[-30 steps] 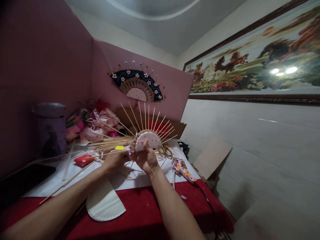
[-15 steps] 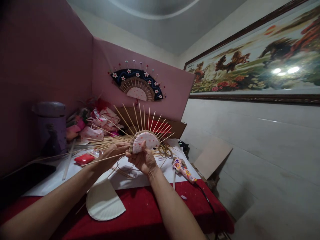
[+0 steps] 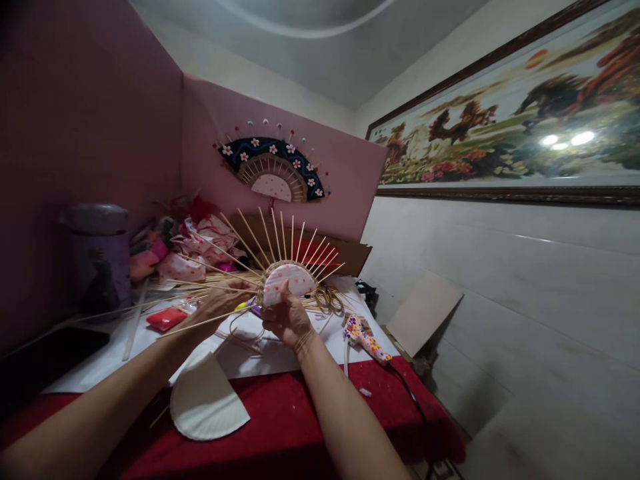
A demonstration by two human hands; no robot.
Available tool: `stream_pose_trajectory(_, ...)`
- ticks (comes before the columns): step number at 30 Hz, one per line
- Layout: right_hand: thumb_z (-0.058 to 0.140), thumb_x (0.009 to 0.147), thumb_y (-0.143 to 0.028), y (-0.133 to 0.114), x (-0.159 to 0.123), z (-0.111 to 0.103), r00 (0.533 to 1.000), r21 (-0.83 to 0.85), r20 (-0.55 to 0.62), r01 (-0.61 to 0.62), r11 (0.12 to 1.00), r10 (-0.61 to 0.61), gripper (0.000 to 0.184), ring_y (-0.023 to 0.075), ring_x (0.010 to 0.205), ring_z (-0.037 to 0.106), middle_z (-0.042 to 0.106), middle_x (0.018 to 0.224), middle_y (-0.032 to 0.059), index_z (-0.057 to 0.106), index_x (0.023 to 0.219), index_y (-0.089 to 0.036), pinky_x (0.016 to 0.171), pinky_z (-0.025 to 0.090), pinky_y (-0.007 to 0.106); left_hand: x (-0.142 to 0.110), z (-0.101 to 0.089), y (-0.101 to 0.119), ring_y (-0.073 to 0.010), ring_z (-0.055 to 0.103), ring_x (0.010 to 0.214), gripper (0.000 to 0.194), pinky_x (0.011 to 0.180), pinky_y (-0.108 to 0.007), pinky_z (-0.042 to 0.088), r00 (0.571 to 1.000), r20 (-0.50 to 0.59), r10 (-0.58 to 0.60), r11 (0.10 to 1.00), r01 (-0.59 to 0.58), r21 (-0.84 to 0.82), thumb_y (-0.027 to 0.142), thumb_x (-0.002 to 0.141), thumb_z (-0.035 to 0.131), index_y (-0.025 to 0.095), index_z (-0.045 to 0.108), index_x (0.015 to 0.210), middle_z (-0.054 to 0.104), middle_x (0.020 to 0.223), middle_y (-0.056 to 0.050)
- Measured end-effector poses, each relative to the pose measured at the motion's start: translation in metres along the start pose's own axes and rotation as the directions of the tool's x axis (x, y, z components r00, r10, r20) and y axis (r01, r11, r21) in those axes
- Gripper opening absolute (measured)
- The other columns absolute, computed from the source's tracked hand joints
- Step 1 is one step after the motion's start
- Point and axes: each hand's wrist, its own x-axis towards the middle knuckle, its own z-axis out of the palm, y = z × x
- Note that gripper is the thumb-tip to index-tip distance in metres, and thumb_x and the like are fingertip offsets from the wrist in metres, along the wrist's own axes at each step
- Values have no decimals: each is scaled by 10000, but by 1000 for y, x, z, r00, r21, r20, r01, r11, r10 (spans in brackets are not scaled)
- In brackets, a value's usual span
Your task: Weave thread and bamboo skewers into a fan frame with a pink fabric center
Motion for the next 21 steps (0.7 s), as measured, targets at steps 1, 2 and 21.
stream_pose_trajectory(1,542,804,-575,0,0,0,1000,-4,-22,-6,1000,6,430,69,402,419,602,592,1,556,792,-146,321,234,154,1,0,-1,-175,570,624,213,587,-286,419,999,-37,14,998,-11,63,358,618,679,159,645,686,644,675,-40)
stream_pose_trajectory(2,550,796,-581,-1,0,0,999,-15,-49,-8,1000,8,437,68,395,423,589,570,-3,552,775,-144,315,222,149,1,-1,-2,-178,572,635,193,593,-288,423,997,-69,37,993,-29,117,338,621,670,162,641,693,640,679,-32)
stream_pose_trajectory(21,686,740,-454,5,4,1,977,22,-133,172,985,-168,327,104,451,536,664,616,9,584,791,-148,346,328,180,-7,6,-4,-52,362,395,198,397,-187,237,989,145,-16,957,57,-284,287,716,650,171,517,805,477,520,66)
